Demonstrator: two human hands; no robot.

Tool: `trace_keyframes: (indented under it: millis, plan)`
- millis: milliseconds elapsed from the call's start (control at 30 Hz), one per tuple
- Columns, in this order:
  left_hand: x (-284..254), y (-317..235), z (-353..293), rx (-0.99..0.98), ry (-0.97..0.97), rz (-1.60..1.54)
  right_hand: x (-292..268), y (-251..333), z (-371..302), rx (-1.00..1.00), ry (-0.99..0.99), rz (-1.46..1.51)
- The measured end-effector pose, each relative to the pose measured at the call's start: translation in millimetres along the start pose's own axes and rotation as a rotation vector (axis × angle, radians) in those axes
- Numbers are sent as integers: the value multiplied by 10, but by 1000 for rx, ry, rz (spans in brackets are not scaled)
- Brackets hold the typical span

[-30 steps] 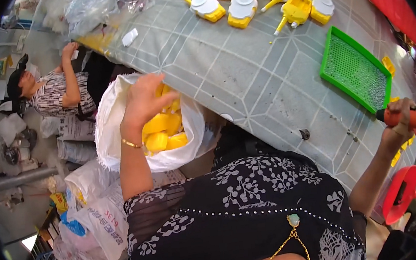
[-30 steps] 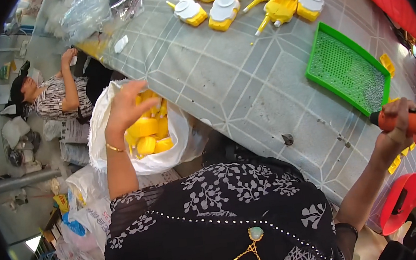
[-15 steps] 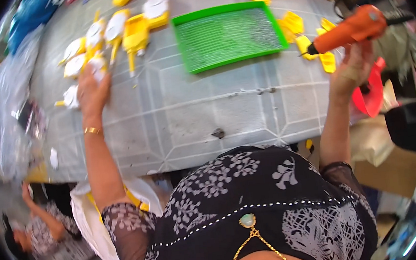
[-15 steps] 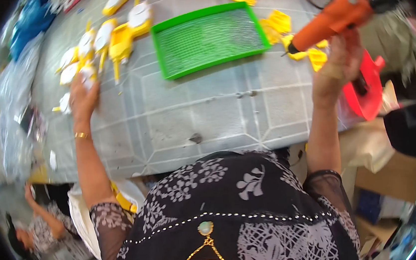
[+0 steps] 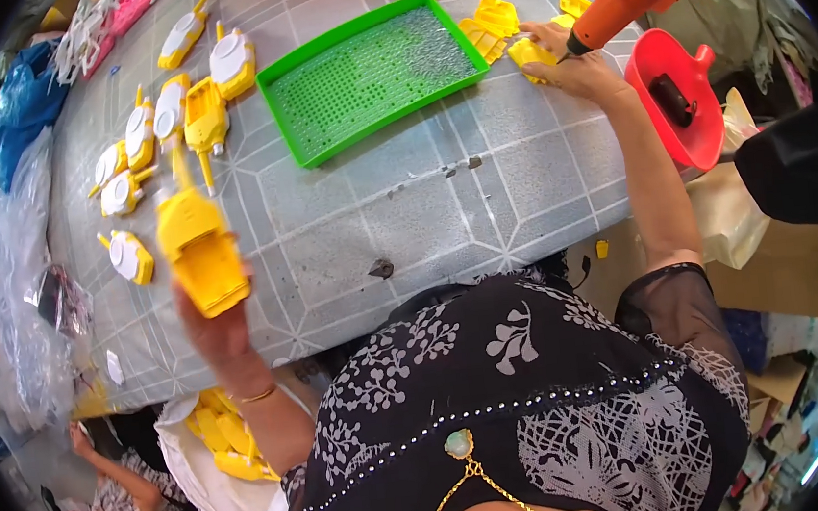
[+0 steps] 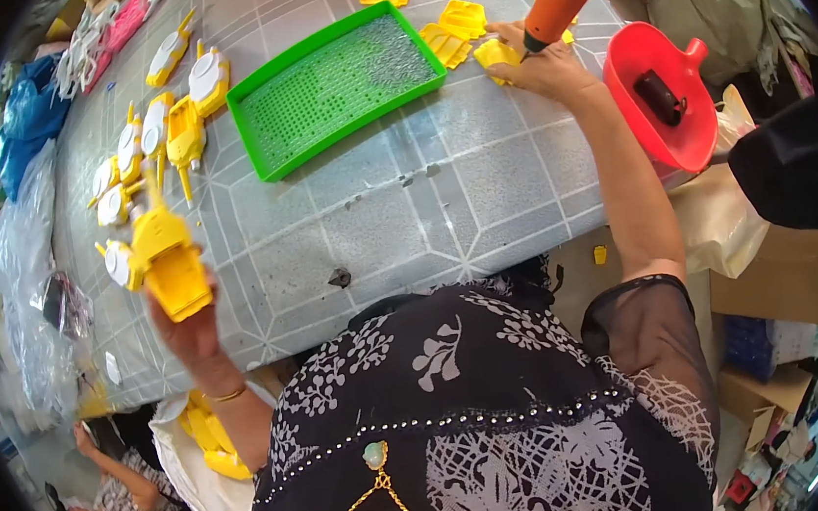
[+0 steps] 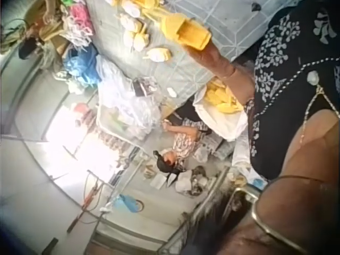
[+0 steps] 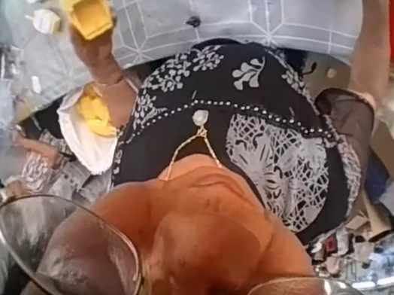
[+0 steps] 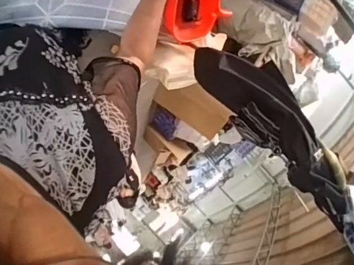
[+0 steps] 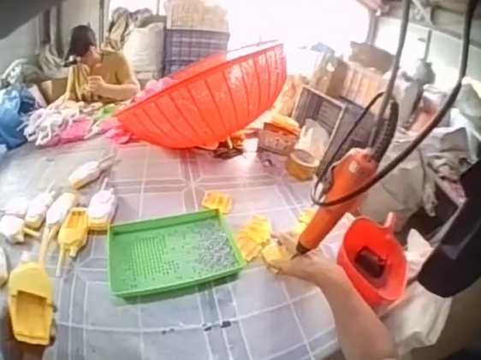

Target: Assembling yellow and white plastic toy walkie-talkies using an electric screwdriver to fasten parts.

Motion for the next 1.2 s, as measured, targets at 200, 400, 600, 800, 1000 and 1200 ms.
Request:
trace_keyframes:
  millis: [200, 400, 600, 800, 1000, 1200]
  plan:
    - [546, 724, 14, -76, 52, 13, 3, 221, -264, 71, 185, 181]
    - [786, 818, 127, -113, 132, -153, -53, 315, -688, 177, 89, 184]
    - [705, 839, 118, -115, 177, -304, -98, 699, -1110, -126, 67, 183]
    - [684, 900, 118, -102, 124, -229, 112, 993, -1278, -41, 372, 552]
    - [775, 941, 97, -62, 28, -38, -21, 2087, -1027, 143, 234, 1390]
    - [746, 949, 53, 7, -102, -33, 180, 2714, -800, -101, 429, 1348]
Point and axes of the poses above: each hand's wrist, its own z-axis towards the middle knuckle, its own x-axis out of the palm, y = z × x, the point moved 4 cm from there along z, towards the middle knuckle
